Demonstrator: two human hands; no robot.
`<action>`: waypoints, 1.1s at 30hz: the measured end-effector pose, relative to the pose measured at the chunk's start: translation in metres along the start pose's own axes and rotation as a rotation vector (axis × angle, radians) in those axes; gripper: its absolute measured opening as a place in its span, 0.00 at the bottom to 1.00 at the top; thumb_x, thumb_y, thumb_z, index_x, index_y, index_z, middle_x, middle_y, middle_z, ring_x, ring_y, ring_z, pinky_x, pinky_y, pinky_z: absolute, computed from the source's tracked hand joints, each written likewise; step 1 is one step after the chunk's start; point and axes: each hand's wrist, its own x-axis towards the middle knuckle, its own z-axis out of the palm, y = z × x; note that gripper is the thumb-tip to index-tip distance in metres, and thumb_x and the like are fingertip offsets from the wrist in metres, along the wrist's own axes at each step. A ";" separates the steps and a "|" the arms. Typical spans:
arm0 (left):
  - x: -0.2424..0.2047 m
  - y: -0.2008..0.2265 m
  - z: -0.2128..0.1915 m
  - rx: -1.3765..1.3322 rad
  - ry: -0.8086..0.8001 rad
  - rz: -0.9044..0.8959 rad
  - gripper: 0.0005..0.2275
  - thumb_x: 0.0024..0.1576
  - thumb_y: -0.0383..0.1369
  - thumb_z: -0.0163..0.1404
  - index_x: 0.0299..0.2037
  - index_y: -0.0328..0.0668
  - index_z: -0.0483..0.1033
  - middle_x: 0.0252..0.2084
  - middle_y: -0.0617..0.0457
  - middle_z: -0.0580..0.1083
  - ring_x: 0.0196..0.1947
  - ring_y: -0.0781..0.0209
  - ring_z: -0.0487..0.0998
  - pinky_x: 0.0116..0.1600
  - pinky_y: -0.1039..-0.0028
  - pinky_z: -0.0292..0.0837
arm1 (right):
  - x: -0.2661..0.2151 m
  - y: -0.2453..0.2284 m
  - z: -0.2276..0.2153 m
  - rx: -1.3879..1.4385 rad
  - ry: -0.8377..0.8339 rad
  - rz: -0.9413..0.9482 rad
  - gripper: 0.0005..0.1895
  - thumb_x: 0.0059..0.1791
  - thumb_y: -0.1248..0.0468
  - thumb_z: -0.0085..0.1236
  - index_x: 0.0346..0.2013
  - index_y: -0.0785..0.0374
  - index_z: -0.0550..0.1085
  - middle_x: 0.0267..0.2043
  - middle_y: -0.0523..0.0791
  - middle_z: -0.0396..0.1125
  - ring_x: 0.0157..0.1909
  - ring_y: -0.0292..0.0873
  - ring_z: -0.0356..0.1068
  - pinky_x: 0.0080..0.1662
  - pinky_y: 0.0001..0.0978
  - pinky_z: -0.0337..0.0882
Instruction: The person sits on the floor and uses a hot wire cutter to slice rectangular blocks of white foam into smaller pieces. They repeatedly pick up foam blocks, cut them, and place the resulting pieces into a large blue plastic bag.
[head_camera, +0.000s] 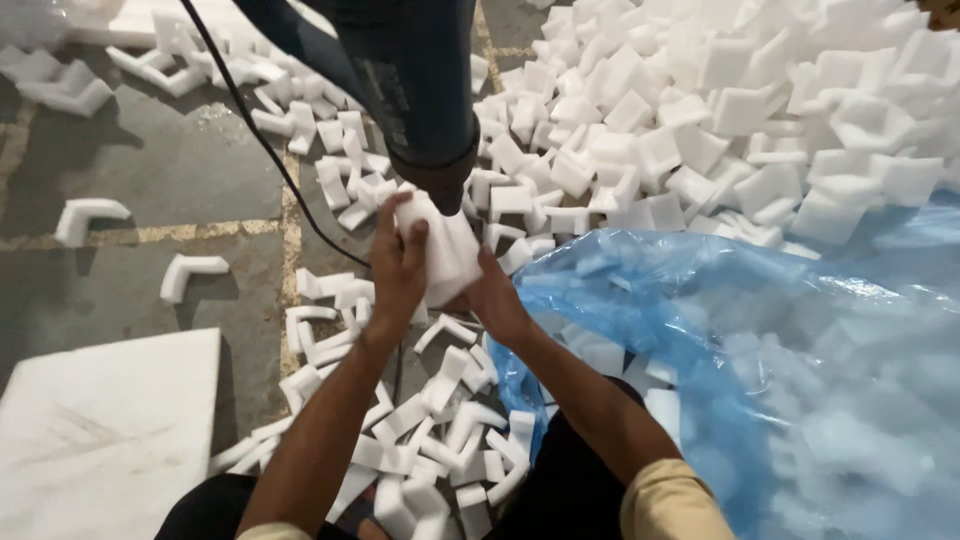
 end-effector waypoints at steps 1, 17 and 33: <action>0.018 -0.003 0.003 0.050 0.028 0.039 0.19 0.69 0.35 0.47 0.68 0.35 0.65 0.36 0.53 0.70 0.31 0.69 0.65 0.35 0.75 0.61 | 0.012 -0.005 -0.001 -0.031 -0.031 -0.045 0.40 0.60 0.37 0.33 0.72 0.67 0.58 0.66 0.54 0.63 0.63 0.54 0.68 0.61 0.55 0.71; -0.064 0.043 0.002 0.457 -0.110 -0.267 0.22 0.64 0.41 0.46 0.67 0.46 0.61 0.28 0.33 0.77 0.28 0.41 0.81 0.35 0.58 0.71 | -0.075 0.010 0.014 -1.157 0.061 -0.262 0.41 0.59 0.50 0.35 0.79 0.64 0.34 0.63 0.59 0.66 0.58 0.58 0.69 0.59 0.42 0.67; -0.159 -0.096 -0.077 0.795 -0.585 -0.316 0.27 0.63 0.51 0.46 0.66 0.43 0.61 0.47 0.38 0.78 0.45 0.36 0.79 0.47 0.51 0.74 | -0.090 -0.031 -0.031 -2.060 -0.247 0.060 0.28 0.49 0.51 0.66 0.60 0.56 0.69 0.47 0.52 0.75 0.48 0.58 0.74 0.46 0.49 0.73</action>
